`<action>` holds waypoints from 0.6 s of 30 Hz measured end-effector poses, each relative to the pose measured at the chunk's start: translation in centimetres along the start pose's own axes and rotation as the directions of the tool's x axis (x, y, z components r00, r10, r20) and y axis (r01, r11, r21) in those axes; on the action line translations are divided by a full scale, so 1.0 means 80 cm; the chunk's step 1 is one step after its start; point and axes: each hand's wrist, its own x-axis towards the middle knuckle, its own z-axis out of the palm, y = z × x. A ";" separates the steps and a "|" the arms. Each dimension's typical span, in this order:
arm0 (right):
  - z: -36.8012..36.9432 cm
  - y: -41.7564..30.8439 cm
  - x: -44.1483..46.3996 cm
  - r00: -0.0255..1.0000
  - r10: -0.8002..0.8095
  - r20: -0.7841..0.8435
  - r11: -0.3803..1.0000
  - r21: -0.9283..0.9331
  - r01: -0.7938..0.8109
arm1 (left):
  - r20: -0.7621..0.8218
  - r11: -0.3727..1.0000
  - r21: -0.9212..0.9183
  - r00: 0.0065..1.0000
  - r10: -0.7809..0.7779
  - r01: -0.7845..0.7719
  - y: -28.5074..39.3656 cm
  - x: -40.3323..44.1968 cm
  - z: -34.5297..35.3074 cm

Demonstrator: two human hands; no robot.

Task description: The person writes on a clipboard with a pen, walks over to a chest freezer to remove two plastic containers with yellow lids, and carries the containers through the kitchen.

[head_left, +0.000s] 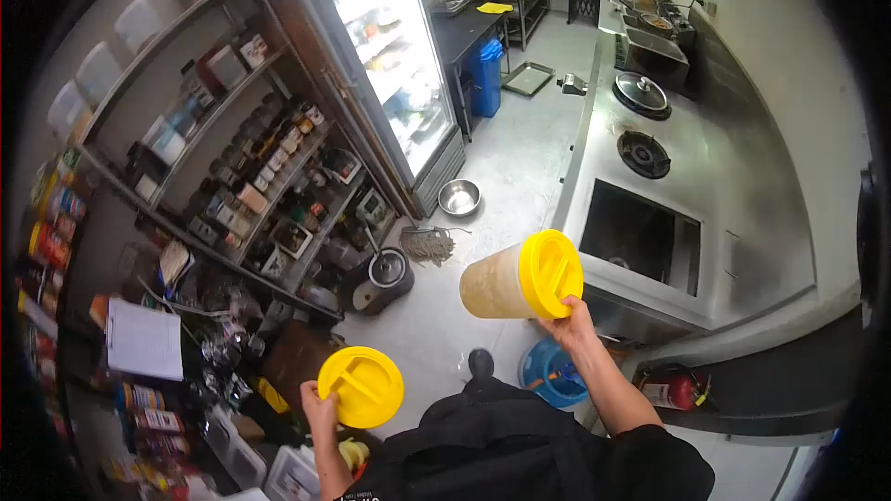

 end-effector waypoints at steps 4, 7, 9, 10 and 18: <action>0.054 0.010 0.107 0.998 0.055 -0.042 0.992 0.120 -0.050 | 0.017 0.992 -0.129 1.000 -0.007 0.009 0.059 0.119 0.012; 0.114 0.002 0.184 0.996 0.048 -0.076 0.983 0.182 -0.034 | -0.021 0.998 0.059 1.000 0.023 -0.022 0.094 0.188 0.035; 0.151 -0.016 0.223 1.000 -0.016 -0.012 0.999 -0.029 0.016 | 0.017 0.998 0.034 0.999 0.043 -0.044 0.100 0.249 0.053; 0.166 -0.022 0.244 0.999 -0.022 -0.027 0.999 -0.024 0.022 | 0.014 0.998 0.052 0.999 0.029 -0.030 0.114 0.272 0.064; 0.245 -0.110 0.407 0.989 -0.145 -0.027 0.989 0.019 0.146 | 0.198 0.992 0.061 0.976 0.094 -0.108 0.162 0.493 0.237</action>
